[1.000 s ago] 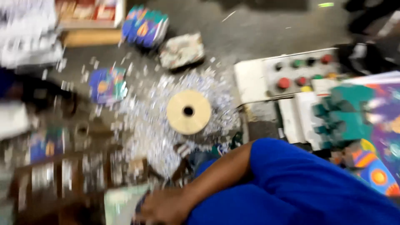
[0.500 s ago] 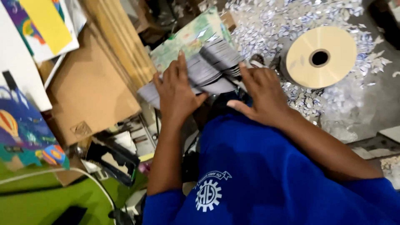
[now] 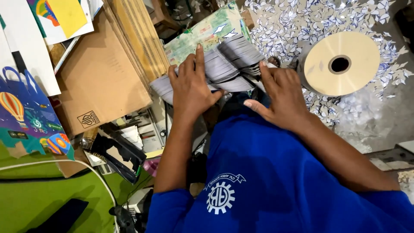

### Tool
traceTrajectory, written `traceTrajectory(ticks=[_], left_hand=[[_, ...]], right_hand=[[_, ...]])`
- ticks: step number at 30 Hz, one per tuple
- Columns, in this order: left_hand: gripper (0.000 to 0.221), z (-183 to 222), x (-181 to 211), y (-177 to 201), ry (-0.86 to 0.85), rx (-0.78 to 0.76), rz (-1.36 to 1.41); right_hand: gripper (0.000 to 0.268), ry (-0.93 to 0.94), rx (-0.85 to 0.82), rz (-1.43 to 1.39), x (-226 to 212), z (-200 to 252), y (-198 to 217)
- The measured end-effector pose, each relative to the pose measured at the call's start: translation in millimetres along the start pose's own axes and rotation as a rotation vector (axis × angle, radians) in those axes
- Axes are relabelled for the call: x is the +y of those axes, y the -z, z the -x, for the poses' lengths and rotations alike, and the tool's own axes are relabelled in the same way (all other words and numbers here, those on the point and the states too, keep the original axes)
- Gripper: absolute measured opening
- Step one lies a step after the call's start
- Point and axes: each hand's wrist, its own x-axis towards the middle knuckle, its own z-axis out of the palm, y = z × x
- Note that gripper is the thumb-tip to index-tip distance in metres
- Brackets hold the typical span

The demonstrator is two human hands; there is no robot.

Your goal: Inspecting and counting a stack of printed cardboard products at a workstation.

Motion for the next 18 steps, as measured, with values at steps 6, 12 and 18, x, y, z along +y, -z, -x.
traceTrajectory(ticks=[6, 12, 18], left_hand=[[0.140, -0.5, -0.5, -1.8, 0.010, -0.020, -0.004], [0.142, -1.8, 0.9, 0.2, 0.018, -0.044, -0.013], [0.144, -2.0, -0.1, -1.4, 0.026, -0.054, -0.009]], right_hand=[[0.096, -0.004, -0.004, 0.011, 1.5, 0.9, -1.4], [0.096, 0.005, -0.008, 0.011, 2.3, 2.1, -1.1], [0.096, 0.009, -0.001, 0.022, 1.8, 2.1, -1.8]])
